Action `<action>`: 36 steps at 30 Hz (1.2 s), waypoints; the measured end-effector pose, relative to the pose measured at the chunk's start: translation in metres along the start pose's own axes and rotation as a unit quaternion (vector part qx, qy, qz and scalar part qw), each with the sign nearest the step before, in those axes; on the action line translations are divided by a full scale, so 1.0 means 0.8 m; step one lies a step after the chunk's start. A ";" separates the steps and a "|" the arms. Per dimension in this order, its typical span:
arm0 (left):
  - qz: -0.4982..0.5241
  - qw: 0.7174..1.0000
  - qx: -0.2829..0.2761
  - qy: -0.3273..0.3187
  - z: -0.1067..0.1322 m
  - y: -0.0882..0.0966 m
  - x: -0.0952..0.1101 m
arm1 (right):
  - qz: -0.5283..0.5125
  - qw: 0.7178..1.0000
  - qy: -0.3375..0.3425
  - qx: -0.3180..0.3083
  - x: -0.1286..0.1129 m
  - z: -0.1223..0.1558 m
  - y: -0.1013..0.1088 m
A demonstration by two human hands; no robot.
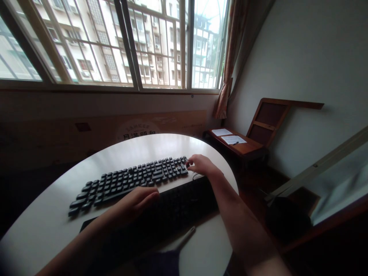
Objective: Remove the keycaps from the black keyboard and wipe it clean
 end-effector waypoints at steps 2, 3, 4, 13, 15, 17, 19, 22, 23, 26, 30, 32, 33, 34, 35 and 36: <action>0.003 1.000 -0.001 -0.001 0.000 0.001 0.001 | 0.022 1.000 -0.010 -0.017 0.003 0.001 -0.003; 0.003 1.000 -0.001 -0.002 0.000 0.001 0.001 | 0.031 0.999 -0.014 -0.025 0.004 0.001 -0.005; 0.003 1.000 -0.001 -0.001 0.000 0.001 0.000 | 0.038 0.999 -0.019 -0.032 0.006 0.001 -0.006; -0.008 1.000 -0.005 0.003 0.000 0.000 -0.001 | 0.071 0.994 -0.037 -0.075 0.008 0.000 -0.020; -0.010 1.000 -0.006 0.003 0.001 0.001 0.000 | 0.072 0.993 -0.039 -0.079 0.009 0.000 -0.021; -0.014 1.000 -0.006 0.004 0.001 0.001 0.000 | 0.072 0.993 -0.040 -0.081 0.011 0.000 -0.022; -0.017 1.000 -0.007 0.004 0.000 0.000 -0.002 | 0.070 0.993 -0.040 -0.081 0.012 0.000 -0.022; -0.021 1.000 -0.008 0.002 0.000 -0.001 -0.003 | 0.064 0.994 -0.036 -0.079 0.012 0.001 -0.023; -0.023 1.000 -0.008 0.002 0.000 -0.002 -0.004 | 0.061 0.994 -0.034 -0.078 0.012 0.001 -0.023; -0.025 1.000 -0.007 -0.002 0.000 -0.001 -0.002 | 0.052 0.996 -0.027 -0.071 0.010 0.002 -0.022; -0.036 0.999 -0.010 -0.001 0.001 0.000 -0.001 | 0.044 0.998 -0.022 -0.047 0.003 0.005 -0.008; -0.051 0.999 -0.005 -0.002 0.002 0.003 0.000 | 0.041 0.999 -0.016 -0.018 -0.008 0.007 0.005; -0.063 0.998 0.003 -0.003 0.003 0.007 0.001 | 0.040 0.999 -0.007 0.004 -0.019 0.009 0.013; -0.077 0.997 0.016 -0.003 0.004 0.012 0.001 | 0.038 0.999 0.007 0.031 -0.033 0.011 0.022; -0.094 0.995 0.033 -0.002 0.005 0.018 0.003 | 0.035 0.997 0.028 0.056 -0.052 0.013 0.029; -0.111 0.992 0.055 0.003 0.008 0.026 0.004 | 0.034 0.995 0.050 0.077 -0.073 0.016 0.033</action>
Point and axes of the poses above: each hand's wrist, its own z-axis away from the middle knuckle, its own y-axis out of the back of the hand, x = y × z, the point moved 9 cm from there along -z, towards the middle knuckle, and after that the axes turned 6 degrees about y, right-handed, at the moved point
